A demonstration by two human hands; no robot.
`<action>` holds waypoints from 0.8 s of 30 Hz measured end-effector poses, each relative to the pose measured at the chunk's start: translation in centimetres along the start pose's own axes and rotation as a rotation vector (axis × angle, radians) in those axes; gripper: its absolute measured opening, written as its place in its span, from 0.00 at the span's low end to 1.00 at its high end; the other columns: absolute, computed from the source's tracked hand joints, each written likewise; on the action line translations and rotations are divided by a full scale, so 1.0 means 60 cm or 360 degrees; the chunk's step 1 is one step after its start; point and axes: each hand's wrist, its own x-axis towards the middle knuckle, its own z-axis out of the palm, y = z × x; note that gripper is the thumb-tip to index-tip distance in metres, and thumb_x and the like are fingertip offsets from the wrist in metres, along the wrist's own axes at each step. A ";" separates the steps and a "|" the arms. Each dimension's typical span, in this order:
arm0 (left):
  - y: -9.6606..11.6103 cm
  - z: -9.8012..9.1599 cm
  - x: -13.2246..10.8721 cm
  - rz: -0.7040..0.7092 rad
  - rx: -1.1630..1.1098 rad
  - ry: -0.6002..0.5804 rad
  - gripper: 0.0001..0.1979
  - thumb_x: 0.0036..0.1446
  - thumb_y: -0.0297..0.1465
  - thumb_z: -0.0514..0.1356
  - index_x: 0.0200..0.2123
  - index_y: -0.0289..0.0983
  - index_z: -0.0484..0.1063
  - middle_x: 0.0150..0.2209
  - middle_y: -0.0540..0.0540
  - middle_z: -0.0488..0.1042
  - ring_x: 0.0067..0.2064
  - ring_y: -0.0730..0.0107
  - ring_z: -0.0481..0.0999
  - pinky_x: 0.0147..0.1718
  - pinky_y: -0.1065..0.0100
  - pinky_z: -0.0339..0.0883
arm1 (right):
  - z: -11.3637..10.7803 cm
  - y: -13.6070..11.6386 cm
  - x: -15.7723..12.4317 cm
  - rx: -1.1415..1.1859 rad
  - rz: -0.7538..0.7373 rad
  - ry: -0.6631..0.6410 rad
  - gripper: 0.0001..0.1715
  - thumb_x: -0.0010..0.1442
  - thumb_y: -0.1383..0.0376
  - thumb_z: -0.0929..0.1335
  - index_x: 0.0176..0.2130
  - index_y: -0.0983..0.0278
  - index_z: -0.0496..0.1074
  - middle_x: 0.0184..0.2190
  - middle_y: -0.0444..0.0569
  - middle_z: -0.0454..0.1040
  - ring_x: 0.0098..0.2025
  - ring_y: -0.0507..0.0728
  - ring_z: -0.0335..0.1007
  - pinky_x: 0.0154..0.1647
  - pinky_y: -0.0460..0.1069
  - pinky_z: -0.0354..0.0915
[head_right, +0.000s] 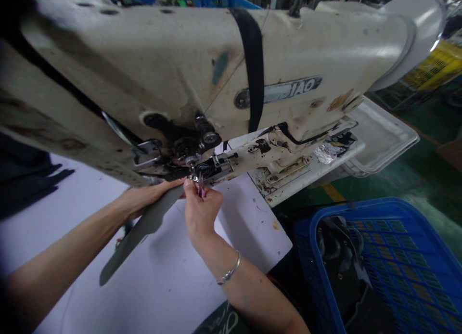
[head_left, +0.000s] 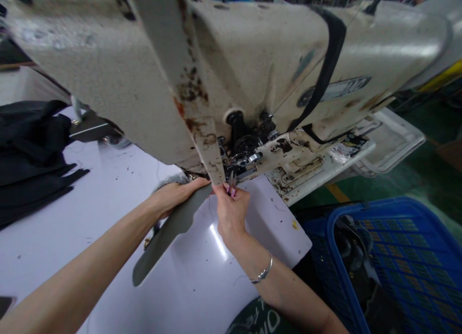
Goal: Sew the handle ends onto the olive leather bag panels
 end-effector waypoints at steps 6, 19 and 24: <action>0.001 0.032 -0.038 -0.0244 -0.0248 0.0005 0.25 0.44 0.51 0.74 0.31 0.35 0.77 0.20 0.43 0.77 0.18 0.60 0.75 0.11 0.69 0.64 | -0.010 -0.003 0.003 -0.0124 -0.0047 -0.0028 0.21 0.58 0.57 0.72 0.19 0.63 0.70 0.18 0.44 0.69 0.25 0.54 0.66 0.27 0.48 0.60; -0.012 0.102 -0.075 0.0267 -0.0759 0.0172 0.23 0.54 0.46 0.69 0.50 0.44 0.75 0.33 0.50 0.81 0.25 0.66 0.79 0.21 0.71 0.71 | -0.035 -0.013 0.013 -0.0278 -0.0062 -0.0101 0.22 0.55 0.58 0.73 0.16 0.62 0.67 0.15 0.40 0.61 0.22 0.51 0.58 0.25 0.47 0.57; -0.018 0.143 -0.087 0.0312 -0.0979 0.0307 0.22 0.57 0.45 0.67 0.53 0.46 0.74 0.43 0.50 0.83 0.39 0.65 0.83 0.33 0.73 0.76 | -0.058 -0.024 0.026 -0.0238 0.0041 -0.0265 0.14 0.52 0.58 0.75 0.22 0.64 0.77 0.17 0.42 0.69 0.23 0.52 0.65 0.27 0.47 0.62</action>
